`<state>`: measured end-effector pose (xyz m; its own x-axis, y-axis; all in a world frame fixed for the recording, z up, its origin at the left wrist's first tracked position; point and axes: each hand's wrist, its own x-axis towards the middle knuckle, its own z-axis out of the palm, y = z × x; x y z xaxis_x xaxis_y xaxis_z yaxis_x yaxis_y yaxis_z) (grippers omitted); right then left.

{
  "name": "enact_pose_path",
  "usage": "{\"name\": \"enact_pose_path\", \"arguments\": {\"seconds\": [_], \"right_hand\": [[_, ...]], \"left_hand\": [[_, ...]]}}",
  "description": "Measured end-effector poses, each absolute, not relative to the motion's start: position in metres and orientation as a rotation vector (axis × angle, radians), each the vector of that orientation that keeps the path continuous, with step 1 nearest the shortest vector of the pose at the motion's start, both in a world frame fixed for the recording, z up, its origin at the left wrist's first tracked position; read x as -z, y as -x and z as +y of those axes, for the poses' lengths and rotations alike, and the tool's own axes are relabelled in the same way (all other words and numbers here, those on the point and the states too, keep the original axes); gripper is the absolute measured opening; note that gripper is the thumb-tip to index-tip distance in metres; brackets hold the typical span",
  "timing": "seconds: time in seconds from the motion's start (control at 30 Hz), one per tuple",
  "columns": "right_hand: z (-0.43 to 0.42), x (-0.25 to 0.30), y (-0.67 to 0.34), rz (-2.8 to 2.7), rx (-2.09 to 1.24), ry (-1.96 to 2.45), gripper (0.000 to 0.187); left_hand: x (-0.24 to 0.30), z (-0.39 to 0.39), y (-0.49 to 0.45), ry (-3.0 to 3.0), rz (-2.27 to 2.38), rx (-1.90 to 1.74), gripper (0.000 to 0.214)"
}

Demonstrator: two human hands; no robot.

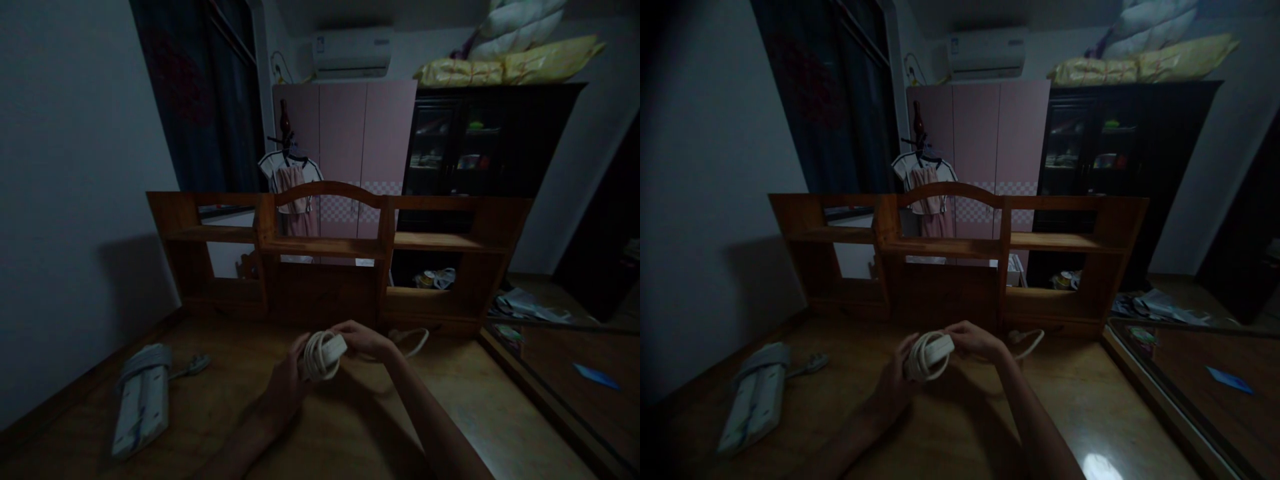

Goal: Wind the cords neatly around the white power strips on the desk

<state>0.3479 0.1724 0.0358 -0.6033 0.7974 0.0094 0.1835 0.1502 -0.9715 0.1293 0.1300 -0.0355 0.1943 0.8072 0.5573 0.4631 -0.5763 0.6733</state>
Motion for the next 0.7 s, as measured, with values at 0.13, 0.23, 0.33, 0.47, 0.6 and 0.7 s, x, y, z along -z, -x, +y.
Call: {"name": "enact_pose_path", "arguments": {"seconds": [0.13, 0.23, 0.33, 0.47, 0.6, 0.7], "right_hand": [[0.176, -0.028, -0.339, -1.948, -1.433, 0.992, 0.044], [0.174, -0.030, -0.332, -2.000, -1.367, 1.058, 0.048], [0.165, -0.042, -0.326, -2.235, -1.024, 1.231, 0.050], [0.146, -0.060, -0.317, -2.435, -0.439, 1.444, 0.036], [0.130, -0.070, -0.309, -2.507, -0.099, 1.591, 0.030], [0.116, -0.080, -0.304, -2.517, 0.018, 1.610, 0.026]], "left_hand": [[0.020, 0.132, -0.133, -2.004, 1.282, -1.448, 0.058], [0.009, 0.134, -0.131, -1.884, 1.410, -1.503, 0.060], [0.003, 0.140, -0.122, -1.766, 1.470, -1.560, 0.062], [0.001, 0.154, -0.106, -1.789, 1.450, -1.637, 0.060], [0.000, 0.172, -0.090, -1.594, 1.686, -1.756, 0.061], [-0.004, 0.185, -0.076, -1.447, 1.758, -1.796, 0.062]]}}
